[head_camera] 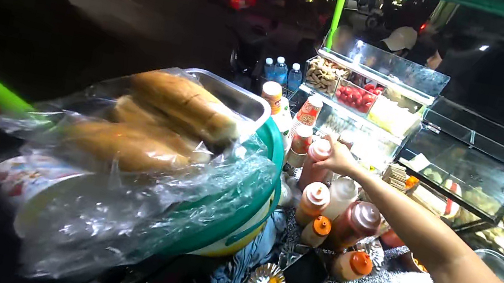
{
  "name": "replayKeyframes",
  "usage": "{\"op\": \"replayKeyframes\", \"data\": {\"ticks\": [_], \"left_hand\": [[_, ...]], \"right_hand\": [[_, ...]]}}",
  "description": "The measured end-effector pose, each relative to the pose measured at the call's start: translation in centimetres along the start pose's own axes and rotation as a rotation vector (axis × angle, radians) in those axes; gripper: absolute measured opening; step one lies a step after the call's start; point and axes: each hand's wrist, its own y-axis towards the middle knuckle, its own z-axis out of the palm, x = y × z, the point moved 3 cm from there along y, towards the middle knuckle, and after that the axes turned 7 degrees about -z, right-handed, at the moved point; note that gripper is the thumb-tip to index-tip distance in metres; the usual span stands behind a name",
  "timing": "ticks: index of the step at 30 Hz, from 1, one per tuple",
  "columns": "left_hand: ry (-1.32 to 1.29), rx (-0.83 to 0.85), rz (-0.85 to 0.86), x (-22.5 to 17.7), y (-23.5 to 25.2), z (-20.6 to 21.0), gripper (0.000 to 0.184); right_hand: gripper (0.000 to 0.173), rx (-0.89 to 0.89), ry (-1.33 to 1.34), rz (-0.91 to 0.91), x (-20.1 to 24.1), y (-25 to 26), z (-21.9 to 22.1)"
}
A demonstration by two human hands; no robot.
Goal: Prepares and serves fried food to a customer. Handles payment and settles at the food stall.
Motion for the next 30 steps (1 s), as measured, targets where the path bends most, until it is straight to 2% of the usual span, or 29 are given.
{"op": "replayKeyframes", "data": {"ticks": [3, 5, 7, 10, 12, 13, 15, 17, 20, 23, 27, 30], "left_hand": [[0.000, 0.034, 0.009, 0.1, 0.0, -0.2, 0.065], [0.005, 0.052, 0.007, 0.1, -0.3, 0.1, 0.065], [0.019, 0.059, 0.008, 0.2, -0.7, 0.4, 0.065], [0.031, 0.068, -0.027, 0.7, -1.4, 1.1, 0.066], [0.021, 0.126, -0.098, 1.3, -1.4, 1.5, 0.069], [0.031, 0.139, -0.121, 1.5, -1.5, 2.0, 0.070], [0.077, 0.138, -0.159, 1.6, -2.0, 3.7, 0.072], [0.117, 0.178, -0.194, 1.7, -2.4, 5.5, 0.074], [0.119, 0.238, -0.250, 1.7, -2.5, 7.7, 0.072], [0.147, 0.274, -0.245, 2.5, -2.1, 8.9, 0.068], [0.222, 0.276, -0.252, 4.0, -1.6, 10.0, 0.064], [0.272, 0.283, -0.278, 5.5, -1.1, 10.7, 0.062]], "right_hand": [[0.092, -0.059, 0.032, 0.023, 1.2, -1.7, -1.9], [0.091, -0.114, 0.046, 0.014, 3.5, -3.7, -5.5], [0.089, -0.258, 0.074, -0.053, 6.6, -6.6, -10.1], [0.078, -0.519, 0.183, -0.312, 13.3, -12.0, -18.4], [0.085, -0.674, 0.340, -0.459, 16.6, -15.0, -22.2], [0.088, -0.707, 0.415, -0.515, 17.7, -16.2, -22.8], [0.073, -0.737, 0.535, -0.575, 18.1, -18.8, -21.3], [0.067, -0.710, 0.550, -0.591, 16.9, -22.2, -18.9], [0.080, -0.593, 0.426, -0.381, 15.0, -28.1, -14.8], [0.104, -0.283, 0.186, -0.106, 14.6, -32.5, -12.1], [0.108, 0.151, -0.034, 0.130, 13.3, -36.2, -9.1], [0.104, 0.342, -0.237, 0.180, 12.1, -38.3, -7.9]]}}
